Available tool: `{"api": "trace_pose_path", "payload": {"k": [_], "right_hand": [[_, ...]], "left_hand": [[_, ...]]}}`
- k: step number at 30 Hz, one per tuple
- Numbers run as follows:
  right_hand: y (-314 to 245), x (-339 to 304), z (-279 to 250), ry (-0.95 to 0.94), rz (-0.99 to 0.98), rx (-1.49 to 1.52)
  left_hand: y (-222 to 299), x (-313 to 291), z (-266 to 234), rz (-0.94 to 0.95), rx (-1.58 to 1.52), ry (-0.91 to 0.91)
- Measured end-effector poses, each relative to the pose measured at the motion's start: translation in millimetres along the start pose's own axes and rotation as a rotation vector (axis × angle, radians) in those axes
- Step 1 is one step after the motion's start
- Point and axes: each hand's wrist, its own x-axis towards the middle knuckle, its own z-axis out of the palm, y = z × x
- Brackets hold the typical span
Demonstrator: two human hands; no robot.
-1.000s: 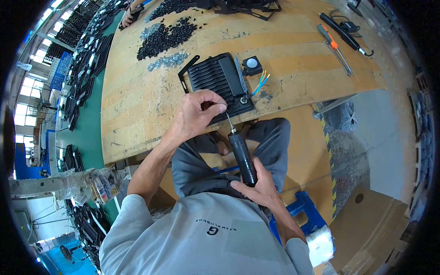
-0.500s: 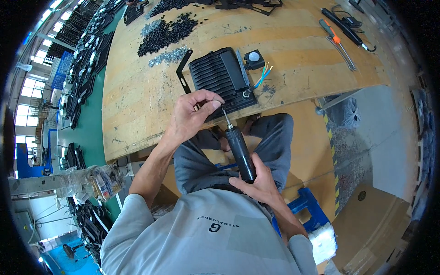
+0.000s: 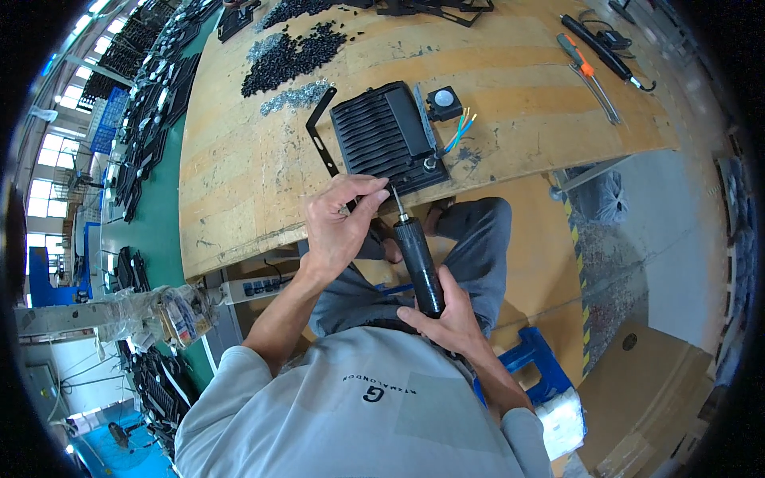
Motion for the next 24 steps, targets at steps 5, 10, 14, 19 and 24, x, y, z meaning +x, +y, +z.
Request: {"api": "trace_pose_path", "payload": {"k": [5,10,14,19,24], "right_hand": [[5,-1,-2,0.017,0.032,0.005],[8,-3,-5,-0.009,-0.03,-0.085],[14,-10,-6,0.012,-0.056,-0.062],[7,-13,-6,0.014,0.038,0.041],[9,-11,-8,0.002,0.065,0.049]], "left_hand": [[1,0,2,0.149,0.154,0.018],[1,2,-1,0.207,0.157,0.013],[8,11,-1,0.416,0.31,-0.111],[2,11,10,0.441,0.356,-0.166],[-3,8,14,0.42,0.42,-0.103]]}}
